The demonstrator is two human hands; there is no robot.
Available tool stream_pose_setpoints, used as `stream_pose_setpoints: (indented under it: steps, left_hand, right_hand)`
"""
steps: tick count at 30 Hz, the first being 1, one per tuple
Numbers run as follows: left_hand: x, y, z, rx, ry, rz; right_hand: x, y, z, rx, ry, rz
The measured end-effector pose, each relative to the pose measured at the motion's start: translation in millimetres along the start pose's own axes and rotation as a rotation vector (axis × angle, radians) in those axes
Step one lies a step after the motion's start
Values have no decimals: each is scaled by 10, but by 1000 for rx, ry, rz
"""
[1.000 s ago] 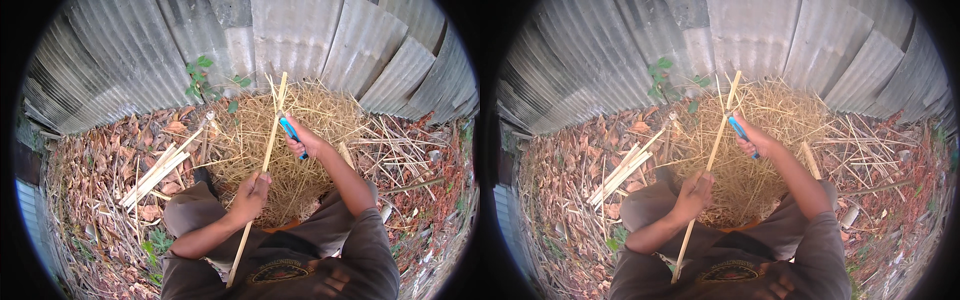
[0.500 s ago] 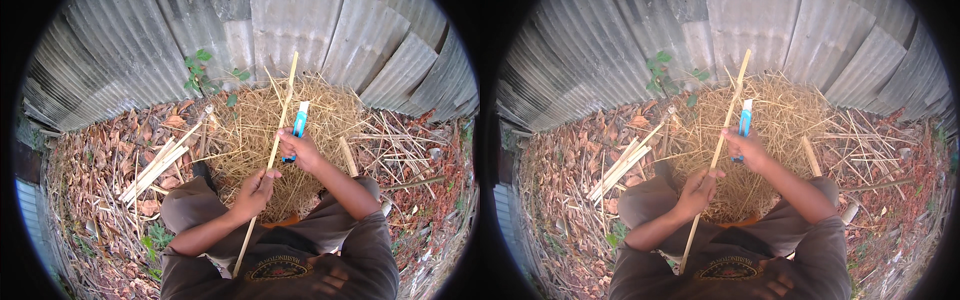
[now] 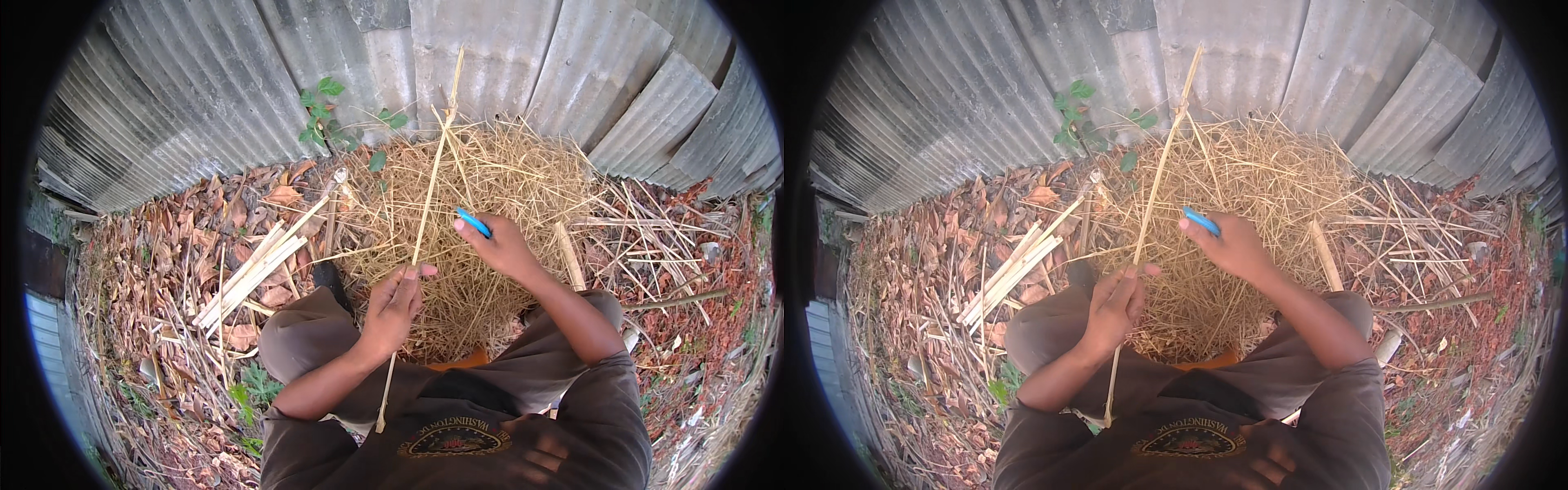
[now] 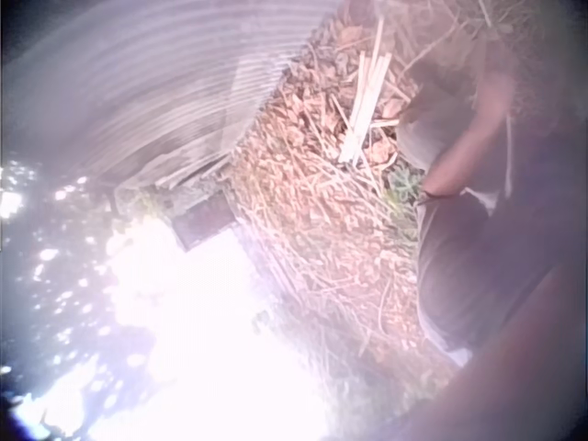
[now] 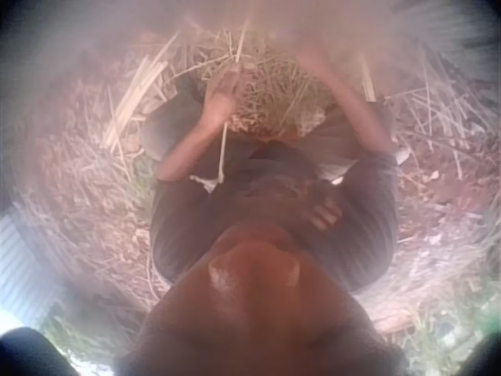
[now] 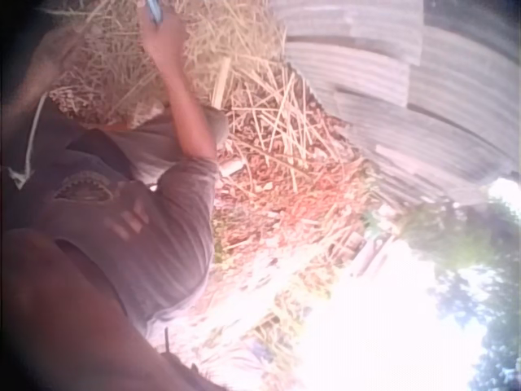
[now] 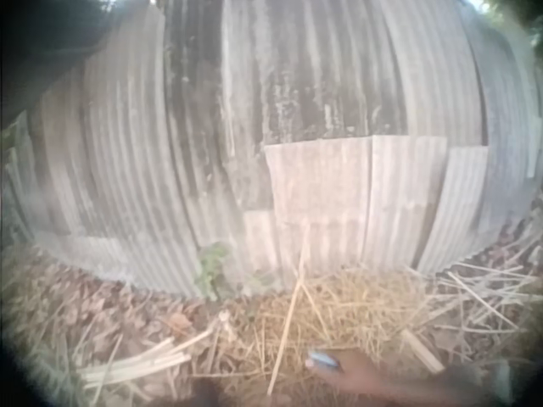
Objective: The person sits on the ground and uses a blue utility knife to shave thin strips from a long bamboo stick. They then switch to a machete to split the bamboo lengthwise before returning to the utility knife to continue shaving the stick.
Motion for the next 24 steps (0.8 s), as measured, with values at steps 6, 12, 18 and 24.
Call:
stream_pose_setpoints:
  steps: [6,12,18,24]
  left_hand:
    - [-85,119,15,-110,-135,99]
    - [-64,156,1,-267,-167,148]
    - [-146,175,56,-428,-260,191]
    - [-71,211,54,-466,-283,180]
  right_hand:
    - [-183,40,359,-290,-431,-196]
    - [-42,-116,338,-468,-409,-323]
    - [-146,-84,464,-540,-625,-382]
    - [108,-174,255,-544,-504,-444]
Point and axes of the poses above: each hand's wrist, its own x-axis towards the middle knuckle, its own y-axis out of the palm, z = x × y, the point moved 7 cm from there along x, towards the middle knuckle, and after that the axes turned 1 degree about z, right-handed, at the moved point
